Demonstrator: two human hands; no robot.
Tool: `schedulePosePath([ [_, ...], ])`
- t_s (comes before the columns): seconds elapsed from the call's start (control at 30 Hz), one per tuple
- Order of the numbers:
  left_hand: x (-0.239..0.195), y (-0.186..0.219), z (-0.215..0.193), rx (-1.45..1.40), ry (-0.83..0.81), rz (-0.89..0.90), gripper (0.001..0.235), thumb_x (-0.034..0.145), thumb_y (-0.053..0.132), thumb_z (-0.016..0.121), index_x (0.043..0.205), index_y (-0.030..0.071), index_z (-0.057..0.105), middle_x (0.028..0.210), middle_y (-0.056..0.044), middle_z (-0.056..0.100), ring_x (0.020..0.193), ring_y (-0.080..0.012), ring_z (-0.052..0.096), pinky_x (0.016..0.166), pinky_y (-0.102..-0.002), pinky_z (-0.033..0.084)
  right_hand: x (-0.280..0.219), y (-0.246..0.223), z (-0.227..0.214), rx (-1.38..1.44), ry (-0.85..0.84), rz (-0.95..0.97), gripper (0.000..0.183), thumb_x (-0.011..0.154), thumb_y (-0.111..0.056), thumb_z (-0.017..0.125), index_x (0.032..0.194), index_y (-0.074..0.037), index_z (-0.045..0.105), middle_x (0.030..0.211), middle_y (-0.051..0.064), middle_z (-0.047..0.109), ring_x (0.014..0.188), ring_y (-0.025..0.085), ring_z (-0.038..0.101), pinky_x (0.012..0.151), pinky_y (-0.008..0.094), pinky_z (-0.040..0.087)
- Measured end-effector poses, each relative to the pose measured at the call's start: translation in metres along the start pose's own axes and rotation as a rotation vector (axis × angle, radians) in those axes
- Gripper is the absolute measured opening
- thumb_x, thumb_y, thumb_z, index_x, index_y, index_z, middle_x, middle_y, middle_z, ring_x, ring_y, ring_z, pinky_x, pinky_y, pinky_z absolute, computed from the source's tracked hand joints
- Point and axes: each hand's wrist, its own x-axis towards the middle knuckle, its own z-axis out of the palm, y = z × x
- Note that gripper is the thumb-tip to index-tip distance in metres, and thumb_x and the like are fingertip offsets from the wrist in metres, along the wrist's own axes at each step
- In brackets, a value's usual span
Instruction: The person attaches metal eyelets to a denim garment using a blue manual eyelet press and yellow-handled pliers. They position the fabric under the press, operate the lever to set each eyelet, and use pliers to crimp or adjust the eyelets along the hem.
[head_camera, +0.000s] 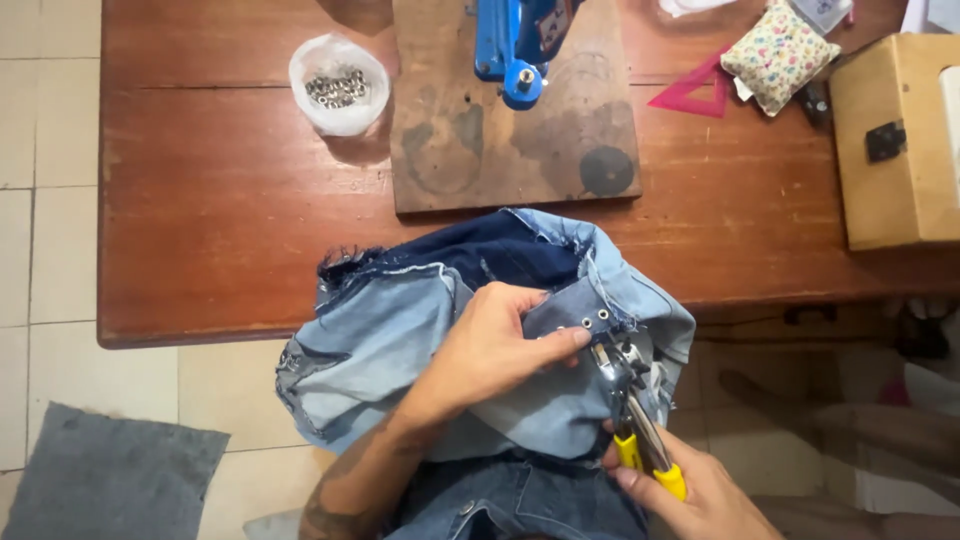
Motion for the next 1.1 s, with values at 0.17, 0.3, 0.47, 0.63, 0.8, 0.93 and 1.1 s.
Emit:
schedulePosePath([
  [0.17, -0.004, 0.016, -0.006, 0.044, -0.019, -0.108, 0.025, 0.103, 0.037, 0.086, 0.085, 0.020, 0.092, 0.085, 0.010, 0.096, 0.081, 0.0043, 0.077, 0.079, -0.025, 0.061, 0.006, -0.010, -0.007, -0.127, 0.040, -0.105, 0.046, 0.100, -0.048, 0.088, 0.144, -0.037, 0.098, 0.122, -0.021, 0.110, 0.115, 0.000, 0.099, 0.114, 0.025, 0.070],
  [0.3, -0.002, 0.010, -0.007, 0.031, -0.028, -0.106, 0.027, 0.103, 0.039, 0.086, 0.085, 0.021, 0.094, 0.082, 0.010, 0.095, 0.076, 0.0039, 0.074, 0.074, -0.026, 0.058, 0.013, -0.027, -0.004, -0.093, 0.050, -0.189, 0.039, 0.100, -0.053, 0.084, 0.125, -0.029, 0.103, 0.135, -0.016, 0.105, 0.128, 0.002, 0.095, 0.117, 0.027, 0.065],
  [0.47, -0.003, 0.011, -0.014, -0.065, -0.036, -0.074, 0.030, 0.108, 0.044, 0.081, 0.100, 0.018, 0.093, 0.094, 0.007, 0.099, 0.092, 0.0042, 0.084, 0.087, -0.025, 0.064, 0.050, 0.021, 0.005, 0.468, -0.193, -0.394, 0.064, 0.105, -0.032, 0.083, 0.158, 0.005, 0.079, 0.127, 0.019, 0.104, 0.120, 0.032, 0.098, 0.107, 0.047, 0.075],
  [0.63, 0.000, -0.005, -0.015, -0.068, 0.010, -0.051, 0.037, 0.115, 0.041, 0.080, 0.087, 0.017, 0.079, 0.085, 0.012, 0.072, 0.080, 0.0003, 0.057, 0.073, -0.031, 0.048, 0.049, 0.000, 0.007, 0.584, -0.350, -0.535, 0.051, 0.114, -0.030, 0.078, 0.151, 0.005, 0.072, 0.118, 0.019, 0.089, 0.110, 0.032, 0.087, 0.103, 0.049, 0.069],
  [0.8, -0.003, 0.004, -0.025, -0.031, 0.083, -0.024, 0.052, 0.126, 0.040, 0.070, 0.079, 0.020, 0.057, 0.078, 0.013, 0.044, 0.074, -0.0058, 0.042, 0.067, -0.035, 0.036, 0.053, 0.010, 0.007, 0.648, -0.387, -0.456, 0.054, 0.113, -0.020, 0.081, 0.158, 0.008, 0.069, 0.126, 0.021, 0.090, 0.116, 0.034, 0.088, 0.109, 0.051, 0.070],
  [0.93, -0.007, 0.022, -0.044, 0.266, 0.098, 0.024, 0.031, 0.112, 0.049, 0.076, 0.109, 0.025, 0.094, 0.083, 0.009, 0.091, 0.070, -0.0126, 0.074, 0.077, -0.036, 0.053, 0.052, 0.000, 0.001, 0.550, -0.379, -0.552, 0.054, 0.115, -0.027, 0.079, 0.157, 0.004, 0.068, 0.126, 0.017, 0.089, 0.118, 0.030, 0.087, 0.108, 0.049, 0.068],
  [1.1, -0.005, 0.027, -0.054, 0.254, 0.083, 0.072, 0.019, 0.110, 0.040, 0.081, 0.107, 0.025, 0.091, 0.082, 0.011, 0.091, 0.069, -0.0065, 0.072, 0.077, -0.032, 0.054, 0.066, 0.004, -0.023, 0.528, -0.240, -0.448, 0.057, 0.107, -0.018, 0.083, 0.159, 0.005, 0.075, 0.136, 0.020, 0.100, 0.125, 0.033, 0.098, 0.114, 0.049, 0.074],
])
